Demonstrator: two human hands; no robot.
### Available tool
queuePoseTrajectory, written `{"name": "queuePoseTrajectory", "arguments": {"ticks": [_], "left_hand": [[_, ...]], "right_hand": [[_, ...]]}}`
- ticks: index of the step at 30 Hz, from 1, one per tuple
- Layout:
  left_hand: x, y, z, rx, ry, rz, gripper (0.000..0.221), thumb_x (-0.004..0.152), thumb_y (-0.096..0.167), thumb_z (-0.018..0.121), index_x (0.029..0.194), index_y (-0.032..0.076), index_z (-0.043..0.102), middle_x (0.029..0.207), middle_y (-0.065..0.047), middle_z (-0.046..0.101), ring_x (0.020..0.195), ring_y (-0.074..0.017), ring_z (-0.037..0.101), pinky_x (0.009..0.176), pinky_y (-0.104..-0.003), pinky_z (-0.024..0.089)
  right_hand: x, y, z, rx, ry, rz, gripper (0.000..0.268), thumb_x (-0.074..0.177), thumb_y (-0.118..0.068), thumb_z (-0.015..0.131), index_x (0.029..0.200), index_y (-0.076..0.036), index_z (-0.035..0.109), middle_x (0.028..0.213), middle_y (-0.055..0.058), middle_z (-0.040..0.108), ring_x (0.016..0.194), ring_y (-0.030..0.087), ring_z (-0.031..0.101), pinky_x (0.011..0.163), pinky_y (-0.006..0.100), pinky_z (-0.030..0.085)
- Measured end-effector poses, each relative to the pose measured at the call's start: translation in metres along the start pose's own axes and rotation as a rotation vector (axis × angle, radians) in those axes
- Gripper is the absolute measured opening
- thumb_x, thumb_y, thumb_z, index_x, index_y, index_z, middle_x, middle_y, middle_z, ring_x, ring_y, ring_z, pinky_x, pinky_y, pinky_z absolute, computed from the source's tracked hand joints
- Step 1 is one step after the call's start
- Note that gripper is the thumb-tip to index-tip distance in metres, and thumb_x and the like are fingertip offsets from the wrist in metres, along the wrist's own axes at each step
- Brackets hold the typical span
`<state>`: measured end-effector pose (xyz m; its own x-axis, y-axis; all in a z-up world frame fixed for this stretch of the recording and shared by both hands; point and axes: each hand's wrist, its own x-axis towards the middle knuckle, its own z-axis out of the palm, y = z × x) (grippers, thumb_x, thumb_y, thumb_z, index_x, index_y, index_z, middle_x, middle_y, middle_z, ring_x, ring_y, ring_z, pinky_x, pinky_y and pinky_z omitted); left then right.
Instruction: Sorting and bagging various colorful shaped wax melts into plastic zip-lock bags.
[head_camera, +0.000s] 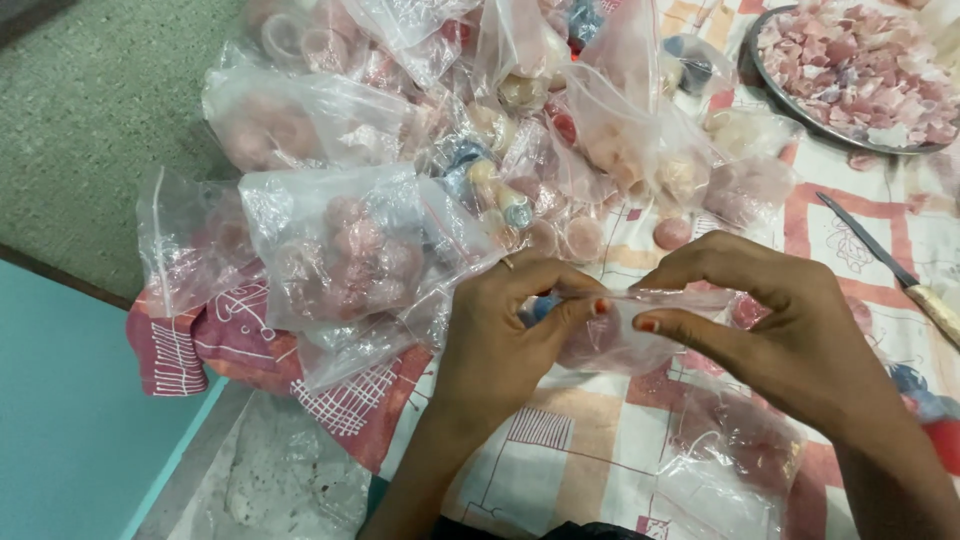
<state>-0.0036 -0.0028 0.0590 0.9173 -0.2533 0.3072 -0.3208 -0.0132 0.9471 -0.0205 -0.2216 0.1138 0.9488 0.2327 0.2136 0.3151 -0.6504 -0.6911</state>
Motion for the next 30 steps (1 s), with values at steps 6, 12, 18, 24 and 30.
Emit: {"name": "queuePoseTrajectory", "arguments": {"ticks": [6,12,18,24,30], "left_hand": [[-0.005,0.017,-0.001,0.176,0.065,0.138,0.01,0.086,0.011,0.08,0.095,0.008,0.077,0.086,-0.004,0.073,0.077,-0.0148,0.07,0.068,-0.03,0.054],[-0.007,0.024,0.0,0.186,0.071,0.087,0.007,0.088,0.011,0.079,0.094,0.009,0.077,0.082,-0.005,0.07,0.073,-0.0153,0.069,0.064,-0.032,0.052],[-0.006,0.024,-0.006,0.027,0.086,0.038,0.007,0.089,0.01,0.077,0.096,0.008,0.076,0.086,-0.003,0.07,0.077,-0.011,0.07,0.063,-0.029,0.056],[-0.007,0.023,-0.011,0.037,0.057,0.048,0.008,0.088,0.006,0.078,0.096,0.006,0.077,0.087,-0.002,0.073,0.08,-0.0086,0.069,0.067,-0.027,0.053],[-0.008,0.014,-0.014,0.013,0.046,0.019,0.008,0.087,0.005,0.079,0.095,0.004,0.079,0.087,-0.004,0.07,0.078,-0.0095,0.065,0.066,-0.026,0.052]], "right_hand": [[0.002,-0.017,0.009,-0.176,0.068,-0.064,0.02,0.074,-0.014,0.084,0.091,-0.007,0.078,0.088,0.003,0.078,0.087,0.016,0.072,0.081,0.034,0.053],[-0.003,-0.006,0.013,-0.207,0.112,-0.189,0.015,0.08,-0.012,0.082,0.093,-0.009,0.078,0.088,0.001,0.078,0.081,0.014,0.071,0.1,0.038,0.046],[-0.008,0.013,0.0,-0.15,0.092,-0.088,0.017,0.08,-0.016,0.083,0.095,-0.01,0.078,0.091,0.003,0.077,0.08,0.016,0.07,0.088,0.038,0.049],[-0.019,0.043,-0.009,-0.145,0.067,-0.028,0.013,0.081,-0.019,0.085,0.092,-0.014,0.08,0.089,0.002,0.075,0.078,0.015,0.068,0.082,0.036,0.052],[-0.017,0.044,-0.008,-0.217,0.074,-0.157,0.009,0.081,-0.016,0.086,0.089,-0.013,0.082,0.083,-0.001,0.074,0.078,0.012,0.065,0.1,0.037,0.048]]}}
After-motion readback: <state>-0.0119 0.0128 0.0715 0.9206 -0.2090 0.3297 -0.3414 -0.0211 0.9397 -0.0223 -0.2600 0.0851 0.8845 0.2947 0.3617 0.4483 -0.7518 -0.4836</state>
